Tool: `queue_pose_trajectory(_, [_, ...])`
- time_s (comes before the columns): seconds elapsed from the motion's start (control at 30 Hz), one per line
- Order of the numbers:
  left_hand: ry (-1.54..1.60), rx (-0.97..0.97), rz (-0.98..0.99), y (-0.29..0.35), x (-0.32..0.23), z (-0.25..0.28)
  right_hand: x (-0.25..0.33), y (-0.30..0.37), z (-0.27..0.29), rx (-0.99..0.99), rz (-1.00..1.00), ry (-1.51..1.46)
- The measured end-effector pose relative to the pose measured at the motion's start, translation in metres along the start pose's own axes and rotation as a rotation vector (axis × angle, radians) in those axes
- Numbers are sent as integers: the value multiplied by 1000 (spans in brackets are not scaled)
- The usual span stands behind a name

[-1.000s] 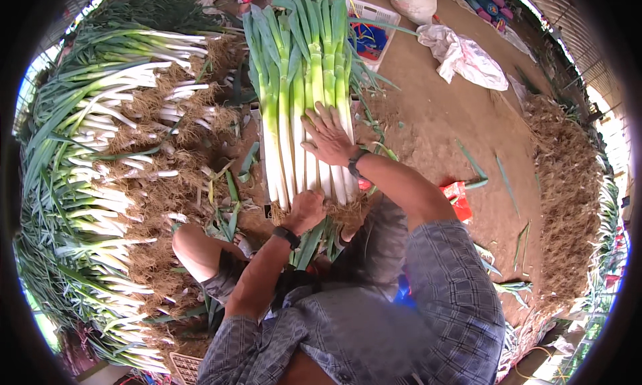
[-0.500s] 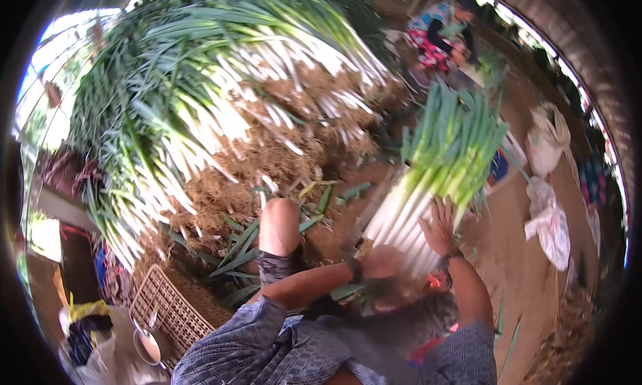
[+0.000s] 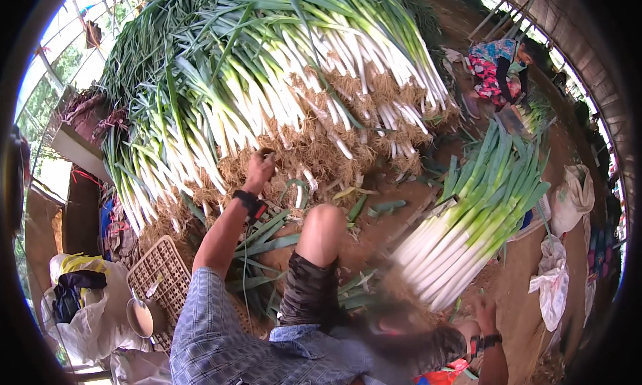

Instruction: The person sits on the ground and repeatedly picks up bunches of green onions, trims the roots and outer layers by hand, and places the cleaned onions into a growing pile. The process is repeated continuously with multiple bunches.

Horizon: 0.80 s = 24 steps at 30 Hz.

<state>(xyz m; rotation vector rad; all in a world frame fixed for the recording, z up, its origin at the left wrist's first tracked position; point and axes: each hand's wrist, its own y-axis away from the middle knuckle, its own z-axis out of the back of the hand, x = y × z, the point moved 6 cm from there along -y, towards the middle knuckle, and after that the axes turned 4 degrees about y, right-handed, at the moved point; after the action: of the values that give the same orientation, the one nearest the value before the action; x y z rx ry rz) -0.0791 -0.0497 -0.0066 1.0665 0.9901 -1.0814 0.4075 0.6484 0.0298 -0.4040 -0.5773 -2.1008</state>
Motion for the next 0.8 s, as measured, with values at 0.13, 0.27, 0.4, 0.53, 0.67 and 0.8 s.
queue_pose_trajectory(0.13, [162,-143,80,-31,48,55,-14,36,-6,32,-244,-208])
queue_pose_trajectory(0.27, [212,-255,35,-71,74,83,-10,50,-8,0,-417,-313])
queue_pose_trajectory(0.4, [154,-281,-40,-124,83,110,-10,55,-12,-13,-455,-323])
queue_pose_trajectory(0.53, [125,-410,-44,-156,91,122,-17,57,-14,-26,-430,-316])
queue_pose_trajectory(0.67, [-193,-658,-111,-171,90,146,-22,67,-16,-60,-420,-391])
queue_pose_trajectory(0.8, [-190,-449,-101,-168,90,141,-11,77,-17,-67,-459,-356])
